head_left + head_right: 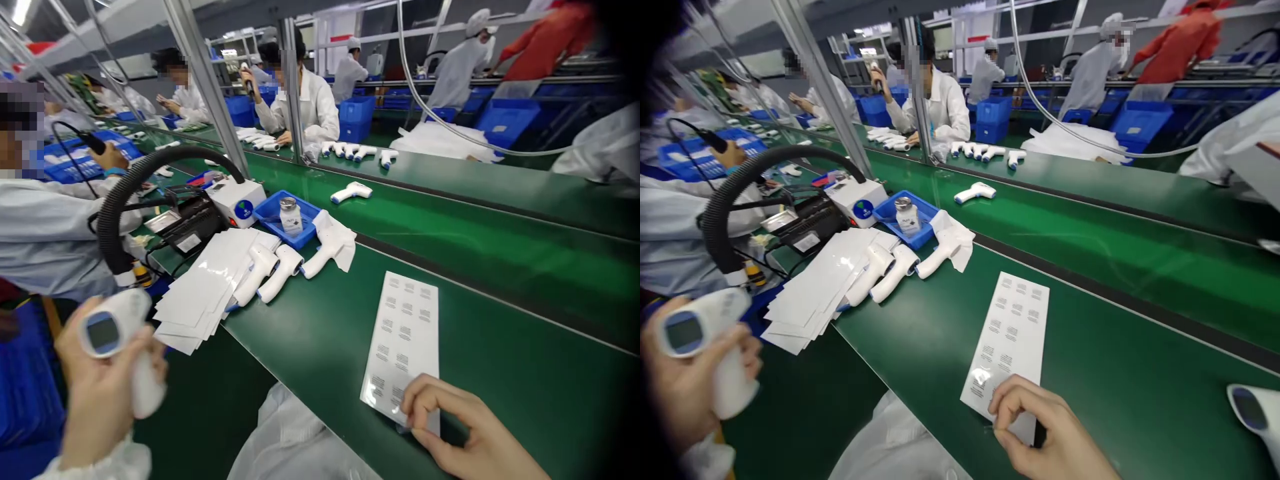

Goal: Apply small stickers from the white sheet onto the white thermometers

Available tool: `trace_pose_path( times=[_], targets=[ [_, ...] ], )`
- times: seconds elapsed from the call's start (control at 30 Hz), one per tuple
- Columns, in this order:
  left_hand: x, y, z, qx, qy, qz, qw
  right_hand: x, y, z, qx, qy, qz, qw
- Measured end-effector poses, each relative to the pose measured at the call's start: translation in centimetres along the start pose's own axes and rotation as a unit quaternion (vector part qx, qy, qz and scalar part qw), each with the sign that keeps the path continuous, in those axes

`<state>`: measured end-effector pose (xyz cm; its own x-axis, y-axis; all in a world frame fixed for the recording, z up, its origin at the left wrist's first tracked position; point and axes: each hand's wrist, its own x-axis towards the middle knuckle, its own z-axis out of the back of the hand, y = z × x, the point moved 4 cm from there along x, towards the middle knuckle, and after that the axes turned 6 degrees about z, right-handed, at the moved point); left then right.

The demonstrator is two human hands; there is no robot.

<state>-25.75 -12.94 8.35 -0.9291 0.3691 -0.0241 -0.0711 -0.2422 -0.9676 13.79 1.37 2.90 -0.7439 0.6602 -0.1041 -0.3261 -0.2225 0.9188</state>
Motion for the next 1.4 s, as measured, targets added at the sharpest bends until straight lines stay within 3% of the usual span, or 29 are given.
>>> trace_pose_path(
  times=[0.03,0.1,0.17,0.2,0.27,0.4,0.5,0.63,0.8,1.03,1.4],
  targets=[
    [-2.7,-0.4,-2.7,-0.019,0.077,0.018,0.997,0.0,0.3,0.1,0.011,-0.007,-0.013,1.0],
    [-8.3,-0.1,-8.7,-0.032,0.243,0.122,0.962,-0.1,0.7,0.1,0.048,-0.017,-0.032,0.998],
    [-13.4,1.0,-14.3,-0.035,0.397,0.196,0.896,-0.4,1.1,0.0,0.094,-0.031,-0.041,0.994],
    [-15.4,1.5,-16.7,-0.039,0.467,0.203,0.86,-0.6,1.2,-0.1,0.116,-0.039,-0.043,0.992],
    [-18.2,2.5,-20.2,-0.051,0.542,0.188,0.818,-1.0,1.4,-0.2,0.158,-0.056,-0.044,0.985],
    [-20.2,3.2,-24.1,-0.085,0.597,0.106,0.791,-1.5,1.5,-0.8,0.205,-0.084,-0.042,0.974],
    [-20.7,3.1,-25.2,-0.072,0.624,0.092,0.773,-1.3,1.5,-0.7,0.166,-0.113,-0.019,0.979],
    [-20.9,3.2,-25.3,-0.086,0.644,0.121,0.751,-0.5,1.2,0.8,0.031,-0.195,0.024,0.98],
    [-20.8,3.8,-25.4,-0.057,0.637,0.113,0.76,1.0,0.5,2.9,-0.072,-0.298,0.039,0.951],
    [-20.9,3.5,-25.3,-0.048,0.643,0.146,0.751,2.5,0.0,3.8,-0.013,-0.326,0.039,0.944],
    [-20.8,3.4,-25.3,-0.037,0.644,0.149,0.749,2.7,0.2,4.4,-0.005,-0.325,0.026,0.945]
  ],
)
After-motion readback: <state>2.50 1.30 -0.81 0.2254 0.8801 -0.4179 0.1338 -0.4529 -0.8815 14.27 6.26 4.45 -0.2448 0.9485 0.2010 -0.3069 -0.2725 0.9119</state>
